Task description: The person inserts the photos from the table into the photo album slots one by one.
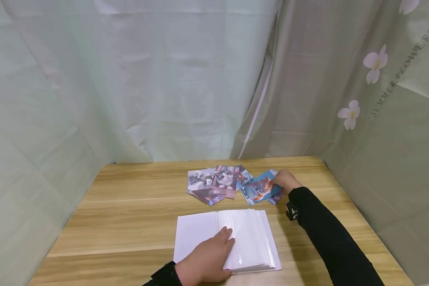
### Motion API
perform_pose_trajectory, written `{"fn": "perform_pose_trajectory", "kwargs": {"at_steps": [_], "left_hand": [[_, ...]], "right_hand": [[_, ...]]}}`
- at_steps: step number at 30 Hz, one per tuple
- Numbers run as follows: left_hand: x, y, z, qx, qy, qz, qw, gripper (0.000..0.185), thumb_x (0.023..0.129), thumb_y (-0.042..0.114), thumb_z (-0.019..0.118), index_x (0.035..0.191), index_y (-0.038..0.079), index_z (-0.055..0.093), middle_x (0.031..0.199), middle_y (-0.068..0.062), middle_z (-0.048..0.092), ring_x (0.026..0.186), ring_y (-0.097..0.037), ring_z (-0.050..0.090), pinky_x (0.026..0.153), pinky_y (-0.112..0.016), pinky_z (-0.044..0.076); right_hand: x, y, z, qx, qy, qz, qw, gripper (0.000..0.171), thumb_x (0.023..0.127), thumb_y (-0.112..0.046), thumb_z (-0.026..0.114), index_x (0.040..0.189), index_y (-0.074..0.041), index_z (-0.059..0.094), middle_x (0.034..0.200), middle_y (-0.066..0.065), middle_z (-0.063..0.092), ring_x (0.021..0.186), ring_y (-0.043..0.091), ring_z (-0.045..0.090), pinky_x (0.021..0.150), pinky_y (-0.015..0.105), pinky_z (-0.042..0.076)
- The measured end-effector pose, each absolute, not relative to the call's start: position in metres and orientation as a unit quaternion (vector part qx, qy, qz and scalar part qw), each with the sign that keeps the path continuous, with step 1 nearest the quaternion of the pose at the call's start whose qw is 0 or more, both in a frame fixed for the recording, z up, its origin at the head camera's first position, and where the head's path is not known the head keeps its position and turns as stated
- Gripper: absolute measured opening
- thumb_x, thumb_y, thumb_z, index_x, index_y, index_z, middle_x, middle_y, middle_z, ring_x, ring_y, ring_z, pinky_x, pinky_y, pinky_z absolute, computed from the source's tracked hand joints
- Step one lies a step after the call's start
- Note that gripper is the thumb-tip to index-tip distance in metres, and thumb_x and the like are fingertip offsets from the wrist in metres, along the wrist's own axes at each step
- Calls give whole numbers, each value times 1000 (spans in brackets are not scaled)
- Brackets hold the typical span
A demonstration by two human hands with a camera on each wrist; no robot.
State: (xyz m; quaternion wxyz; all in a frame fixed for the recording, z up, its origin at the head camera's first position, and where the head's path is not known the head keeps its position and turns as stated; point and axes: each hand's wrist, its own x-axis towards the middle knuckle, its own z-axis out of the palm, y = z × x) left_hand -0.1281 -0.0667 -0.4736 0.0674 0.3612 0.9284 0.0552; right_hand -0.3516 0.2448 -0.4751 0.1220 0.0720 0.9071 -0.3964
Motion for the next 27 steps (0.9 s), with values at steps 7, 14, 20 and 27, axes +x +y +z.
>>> {"fn": "perform_pose_trajectory", "kwargs": {"at_steps": [7, 14, 20, 27], "left_hand": [[-129, -67, -472, 364, 927, 61, 62, 75, 85, 55, 72, 137, 3, 57, 150, -14, 46, 140, -26, 43, 108, -32, 43], [-134, -67, -473, 364, 928, 55, 52, 83, 85, 58, 71, 143, 2, 51, 152, -15, 44, 140, -25, 43, 111, -32, 40], [-139, -64, -472, 363, 925, 73, 83, 93, 86, 65, 65, 151, 4, 41, 160, -17, 31, 148, -29, 29, 114, -37, 36], [-144, -59, -473, 345, 928, 89, 109, 98, 81, 68, 68, 152, 5, 41, 160, -26, 24, 150, -36, 21, 115, -38, 35]], "right_hand": [[-348, 260, -461, 55, 894, -432, 104, 12, 92, -7, 65, 89, 2, 57, 79, 5, 50, 61, 12, 48, 56, 30, 48], [-337, 272, -439, 41, 876, -470, 98, 15, 99, -6, 59, 105, 8, 57, 92, 9, 54, 74, 12, 55, 73, 33, 56], [-333, 280, -419, 28, 865, -494, 84, 21, 101, -8, 57, 112, 9, 54, 93, 6, 55, 73, 7, 55, 67, 24, 54], [-328, 266, -403, 10, 855, -514, 68, 26, 101, -11, 60, 117, 8, 56, 95, 8, 58, 73, 9, 58, 68, 26, 55]]}}
